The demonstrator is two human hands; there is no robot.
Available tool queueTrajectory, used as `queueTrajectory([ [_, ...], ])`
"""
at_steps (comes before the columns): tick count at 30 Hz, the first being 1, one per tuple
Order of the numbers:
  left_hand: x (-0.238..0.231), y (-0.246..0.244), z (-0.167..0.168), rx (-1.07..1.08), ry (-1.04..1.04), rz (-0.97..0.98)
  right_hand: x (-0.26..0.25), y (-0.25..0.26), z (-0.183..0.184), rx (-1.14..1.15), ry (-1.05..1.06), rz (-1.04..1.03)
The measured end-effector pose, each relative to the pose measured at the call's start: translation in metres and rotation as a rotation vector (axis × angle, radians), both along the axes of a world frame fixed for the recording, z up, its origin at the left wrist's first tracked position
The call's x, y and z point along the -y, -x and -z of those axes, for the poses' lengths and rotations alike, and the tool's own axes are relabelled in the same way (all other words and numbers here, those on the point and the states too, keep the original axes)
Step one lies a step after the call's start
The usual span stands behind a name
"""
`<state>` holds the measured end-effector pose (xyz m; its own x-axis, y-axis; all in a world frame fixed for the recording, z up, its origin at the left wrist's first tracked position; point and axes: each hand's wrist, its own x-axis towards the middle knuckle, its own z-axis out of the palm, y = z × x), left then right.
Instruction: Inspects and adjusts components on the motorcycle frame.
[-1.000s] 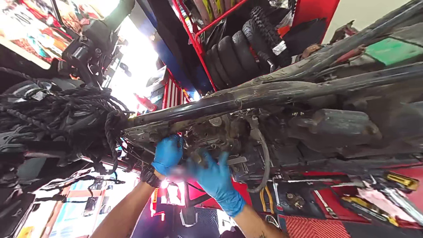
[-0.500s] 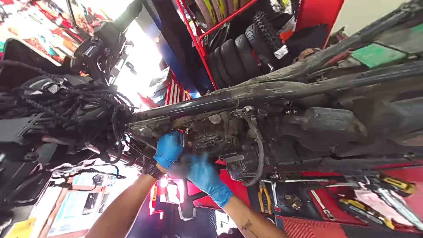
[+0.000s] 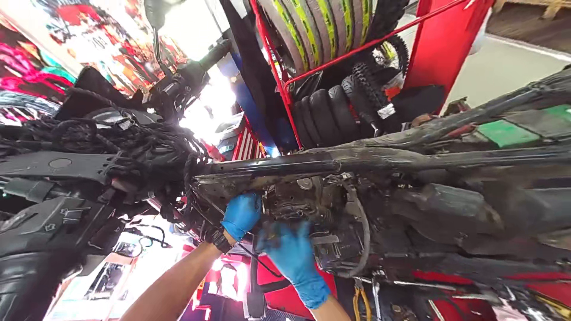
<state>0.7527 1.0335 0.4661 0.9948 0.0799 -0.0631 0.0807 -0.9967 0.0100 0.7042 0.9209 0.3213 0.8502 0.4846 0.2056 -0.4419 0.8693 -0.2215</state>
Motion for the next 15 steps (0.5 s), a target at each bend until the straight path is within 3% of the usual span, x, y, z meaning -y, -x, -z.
queueTrajectory([
  [2,0.0,0.002,0.001,0.006,0.006,-0.02,0.001,-0.003,-0.004,-0.005,-0.096,0.014],
  [5,0.001,0.003,0.004,0.005,0.0,-0.001,-0.009,0.002,0.007,0.039,-0.012,-0.108],
  [8,-0.001,0.001,0.003,0.047,-0.002,-0.003,0.0,-0.005,-0.007,0.009,-0.087,-0.001],
  [11,0.0,0.005,0.008,0.039,-0.005,0.026,-0.011,0.007,0.008,0.044,0.07,-0.101],
  [15,-0.002,0.004,0.008,0.075,-0.017,0.018,-0.008,0.002,-0.004,0.009,-0.045,-0.016],
])
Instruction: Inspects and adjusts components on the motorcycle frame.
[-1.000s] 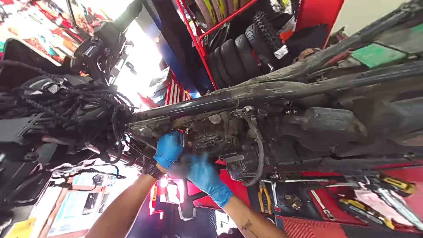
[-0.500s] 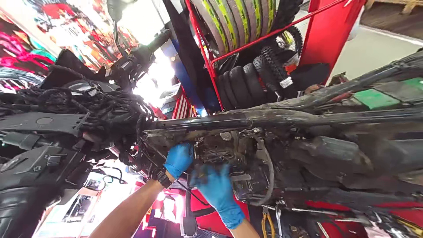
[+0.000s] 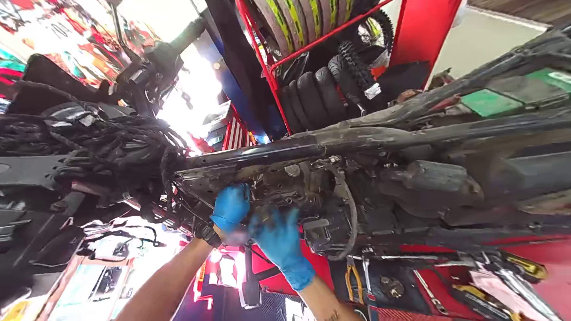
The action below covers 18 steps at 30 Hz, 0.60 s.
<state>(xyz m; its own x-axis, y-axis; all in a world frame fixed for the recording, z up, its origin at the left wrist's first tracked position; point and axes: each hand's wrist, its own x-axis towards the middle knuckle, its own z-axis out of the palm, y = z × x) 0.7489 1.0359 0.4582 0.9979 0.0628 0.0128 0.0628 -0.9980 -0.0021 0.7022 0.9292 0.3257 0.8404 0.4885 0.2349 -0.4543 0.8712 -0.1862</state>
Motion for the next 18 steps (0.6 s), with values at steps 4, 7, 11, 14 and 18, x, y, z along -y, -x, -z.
queueTrajectory([
  [4,0.0,-0.004,-0.001,0.01,-0.014,0.033,0.001,-0.002,-0.002,-0.017,0.002,0.012],
  [7,-0.001,0.001,0.004,0.027,-0.027,0.017,-0.004,-0.001,0.002,0.053,0.033,-0.002],
  [11,-0.002,-0.003,0.004,0.056,-0.023,0.036,0.005,-0.006,-0.006,0.059,0.021,0.043],
  [14,-0.002,0.001,0.008,0.06,-0.025,0.035,-0.001,-0.001,0.005,0.142,0.137,-0.015],
  [18,-0.002,-0.001,0.007,0.086,-0.018,0.02,0.007,-0.006,-0.006,0.055,0.014,0.049],
])
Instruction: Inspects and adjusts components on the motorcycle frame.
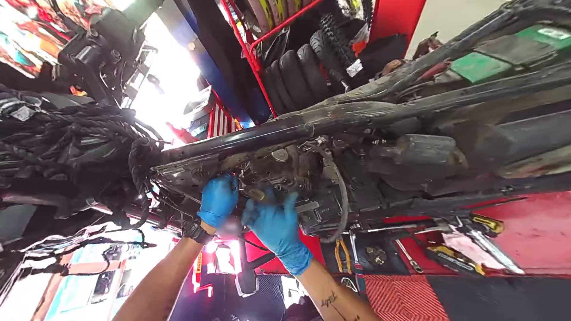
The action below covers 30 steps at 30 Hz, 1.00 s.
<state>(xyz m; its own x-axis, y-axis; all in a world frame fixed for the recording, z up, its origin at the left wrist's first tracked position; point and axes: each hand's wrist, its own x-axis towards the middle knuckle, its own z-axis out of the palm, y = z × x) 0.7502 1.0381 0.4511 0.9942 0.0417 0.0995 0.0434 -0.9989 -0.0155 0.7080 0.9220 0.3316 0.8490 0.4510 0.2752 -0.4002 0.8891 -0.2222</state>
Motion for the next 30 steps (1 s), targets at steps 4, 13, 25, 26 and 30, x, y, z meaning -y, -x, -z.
queueTrajectory([
  [4,0.001,-0.003,-0.001,-0.009,-0.005,0.031,-0.005,0.005,0.006,0.03,0.051,-0.031],
  [13,-0.001,0.003,-0.001,-0.034,0.005,-0.008,-0.007,0.006,0.003,-0.068,0.002,-0.052],
  [25,-0.003,0.001,0.002,0.012,0.017,0.02,0.007,0.003,-0.008,-0.103,0.03,0.039],
  [26,-0.004,0.002,0.003,0.004,0.012,0.018,-0.001,0.007,-0.006,-0.073,0.137,0.065],
  [30,-0.003,0.001,-0.002,-0.025,0.022,0.005,-0.014,0.008,0.004,0.206,0.386,0.14],
])
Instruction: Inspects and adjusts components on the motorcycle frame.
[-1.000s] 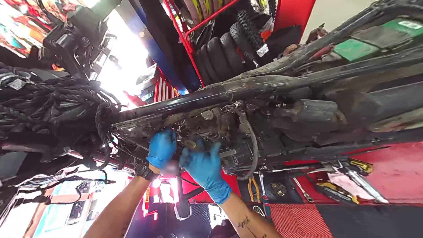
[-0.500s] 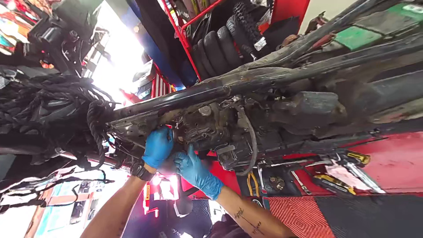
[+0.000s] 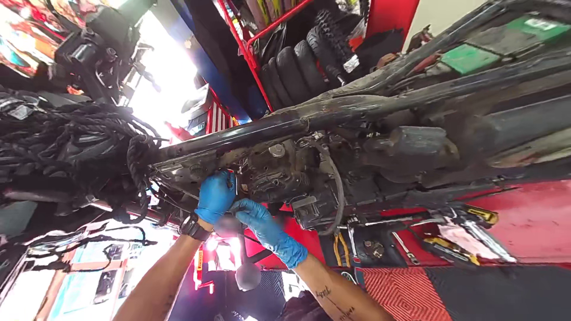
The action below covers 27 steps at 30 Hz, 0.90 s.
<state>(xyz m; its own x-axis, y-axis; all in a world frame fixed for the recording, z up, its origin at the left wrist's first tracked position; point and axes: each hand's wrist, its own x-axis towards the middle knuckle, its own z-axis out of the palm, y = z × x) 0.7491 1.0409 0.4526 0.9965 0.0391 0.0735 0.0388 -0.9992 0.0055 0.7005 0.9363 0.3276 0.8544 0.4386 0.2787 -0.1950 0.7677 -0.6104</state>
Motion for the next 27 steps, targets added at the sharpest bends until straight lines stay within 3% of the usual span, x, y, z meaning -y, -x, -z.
queueTrajectory([
  [4,0.006,0.012,-0.008,0.093,0.075,0.033,0.018,0.002,-0.005,0.267,0.224,0.127],
  [9,0.038,0.028,-0.019,0.425,0.064,0.287,0.057,0.009,-0.02,0.437,0.311,0.326],
  [14,0.076,0.004,-0.019,0.37,-0.005,0.31,0.077,-0.003,-0.02,0.343,0.305,0.392],
  [21,0.091,-0.007,-0.019,0.263,-0.087,0.226,0.089,-0.015,-0.024,0.225,0.183,0.269],
  [27,0.104,-0.011,-0.031,0.122,-0.117,0.111,0.117,-0.016,-0.042,-0.08,-0.133,0.122],
])
